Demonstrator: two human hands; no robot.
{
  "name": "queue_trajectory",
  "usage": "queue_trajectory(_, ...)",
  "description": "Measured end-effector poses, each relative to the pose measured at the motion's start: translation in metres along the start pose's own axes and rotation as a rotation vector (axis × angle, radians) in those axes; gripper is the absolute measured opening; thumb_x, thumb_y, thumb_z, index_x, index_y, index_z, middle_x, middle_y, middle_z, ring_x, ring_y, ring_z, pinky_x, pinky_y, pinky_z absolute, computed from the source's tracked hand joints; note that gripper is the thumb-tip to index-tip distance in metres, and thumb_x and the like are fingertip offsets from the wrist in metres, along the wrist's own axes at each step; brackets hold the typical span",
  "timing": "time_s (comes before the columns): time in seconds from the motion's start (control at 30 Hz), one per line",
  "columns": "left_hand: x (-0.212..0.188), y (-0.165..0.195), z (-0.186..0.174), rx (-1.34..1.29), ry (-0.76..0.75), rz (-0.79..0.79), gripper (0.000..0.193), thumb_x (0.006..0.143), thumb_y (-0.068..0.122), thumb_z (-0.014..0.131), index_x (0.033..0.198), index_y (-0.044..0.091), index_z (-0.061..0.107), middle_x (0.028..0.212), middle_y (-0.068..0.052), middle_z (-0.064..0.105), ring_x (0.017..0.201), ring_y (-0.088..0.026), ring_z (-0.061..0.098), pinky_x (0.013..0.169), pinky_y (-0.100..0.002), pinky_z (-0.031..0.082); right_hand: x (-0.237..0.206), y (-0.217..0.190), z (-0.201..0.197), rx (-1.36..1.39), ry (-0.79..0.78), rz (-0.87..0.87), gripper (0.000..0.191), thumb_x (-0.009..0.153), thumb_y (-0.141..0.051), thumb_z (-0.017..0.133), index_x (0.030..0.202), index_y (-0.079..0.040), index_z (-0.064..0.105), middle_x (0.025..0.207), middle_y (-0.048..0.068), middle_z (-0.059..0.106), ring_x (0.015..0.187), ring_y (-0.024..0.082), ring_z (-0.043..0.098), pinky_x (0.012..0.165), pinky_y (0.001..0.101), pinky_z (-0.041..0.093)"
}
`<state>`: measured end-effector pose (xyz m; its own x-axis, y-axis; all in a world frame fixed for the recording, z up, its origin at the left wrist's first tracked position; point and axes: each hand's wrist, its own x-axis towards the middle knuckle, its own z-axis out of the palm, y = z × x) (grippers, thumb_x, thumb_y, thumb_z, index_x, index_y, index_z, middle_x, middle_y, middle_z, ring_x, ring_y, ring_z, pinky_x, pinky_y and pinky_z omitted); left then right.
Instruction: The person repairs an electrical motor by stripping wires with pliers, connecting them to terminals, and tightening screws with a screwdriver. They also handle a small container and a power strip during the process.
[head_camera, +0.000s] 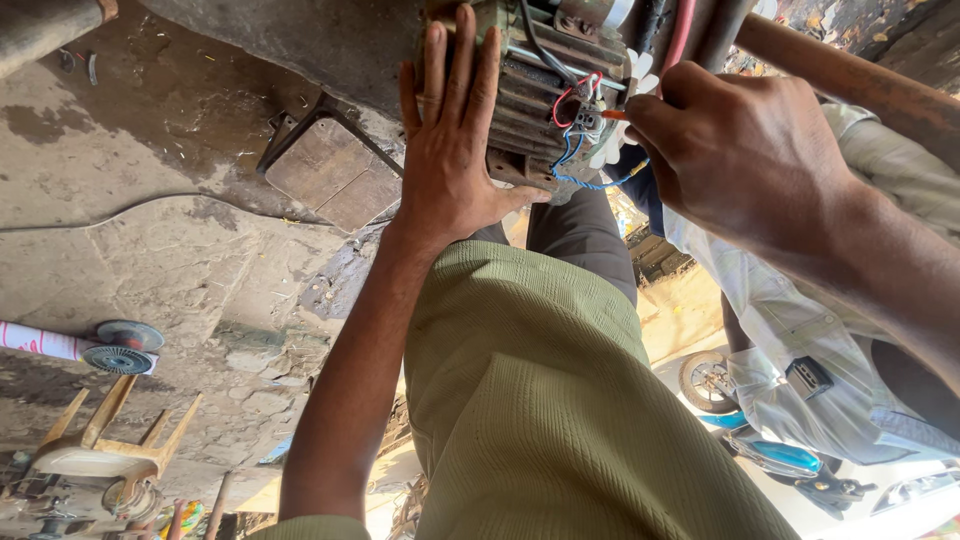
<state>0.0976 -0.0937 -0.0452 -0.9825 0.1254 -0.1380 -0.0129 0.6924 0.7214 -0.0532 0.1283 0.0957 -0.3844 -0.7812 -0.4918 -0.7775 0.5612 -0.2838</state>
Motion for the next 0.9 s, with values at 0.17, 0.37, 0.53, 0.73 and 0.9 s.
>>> queue_trajectory(0.17, -0.001, -0.001, 0.001, 0.01, 0.009, 0.001, 0.165, 0.056, 0.077, 0.102, 0.169, 0.016, -0.002, 0.175, -0.013, -0.002, 0.163, -0.032, -0.004, 0.135, -0.064, 0.004, 0.008, -0.002, 0.005, 0.117, 0.1, 0.058, 0.017, 0.107, -0.019, 0.068, 0.118, -0.01, 0.077, 0.097, 0.01, 0.071, 0.071, 0.02, 0.066, 0.06, 0.0364, 0.055)
queue_trajectory(0.37, -0.001, 0.0, 0.0, -0.015, 0.017, -0.003, 0.166, 0.053, 0.074, 0.102, 0.169, 0.017, -0.001, 0.174, -0.012, -0.001, 0.163, -0.033, -0.003, 0.133, -0.066, 0.005, 0.015, -0.018, -0.005, -0.28, -0.132, -0.062, 0.025, 0.09, -0.017, 0.067, 0.11, -0.002, 0.073, 0.087, 0.011, 0.068, 0.062, 0.019, 0.066, 0.051, 0.0338, 0.053)
queue_trajectory(0.53, 0.002, 0.005, -0.008, -0.063, 0.021, -0.041, 0.164, 0.047, 0.067, 0.103, 0.167, 0.016, 0.003, 0.173, -0.013, 0.003, 0.162, -0.035, 0.002, 0.131, -0.069, 0.007, 0.026, -0.04, -0.013, -0.517, -0.289, -0.207, 0.016, 0.094, -0.019, 0.066, 0.086, -0.006, 0.068, 0.079, 0.002, 0.064, 0.073, 0.018, 0.068, 0.062, 0.0328, 0.054)
queue_trajectory(0.73, -0.002, -0.001, -0.016, -0.152, 0.045, -0.071, 0.159, 0.048, 0.059, 0.102, 0.168, 0.016, 0.007, 0.176, -0.01, 0.007, 0.165, -0.032, 0.006, 0.134, -0.063, 0.011, 0.055, -0.055, -0.023, -0.447, -0.341, -0.039, 0.016, 0.091, -0.019, 0.064, 0.093, -0.005, 0.071, 0.083, 0.008, 0.07, 0.069, 0.018, 0.07, 0.052, 0.0339, 0.054)
queue_trajectory(0.9, -0.005, -0.011, -0.002, 0.046, 0.163, -0.057, 0.144, 0.061, 0.039, 0.097, 0.168, 0.02, 0.002, 0.174, -0.003, 0.001, 0.163, -0.022, 0.001, 0.135, -0.054, 0.006, 0.055, -0.06, -0.024, -0.175, -0.151, 0.168, 0.018, 0.099, -0.012, 0.059, 0.098, -0.005, 0.076, 0.076, 0.011, 0.068, 0.055, 0.017, 0.06, 0.04, 0.0336, 0.044)
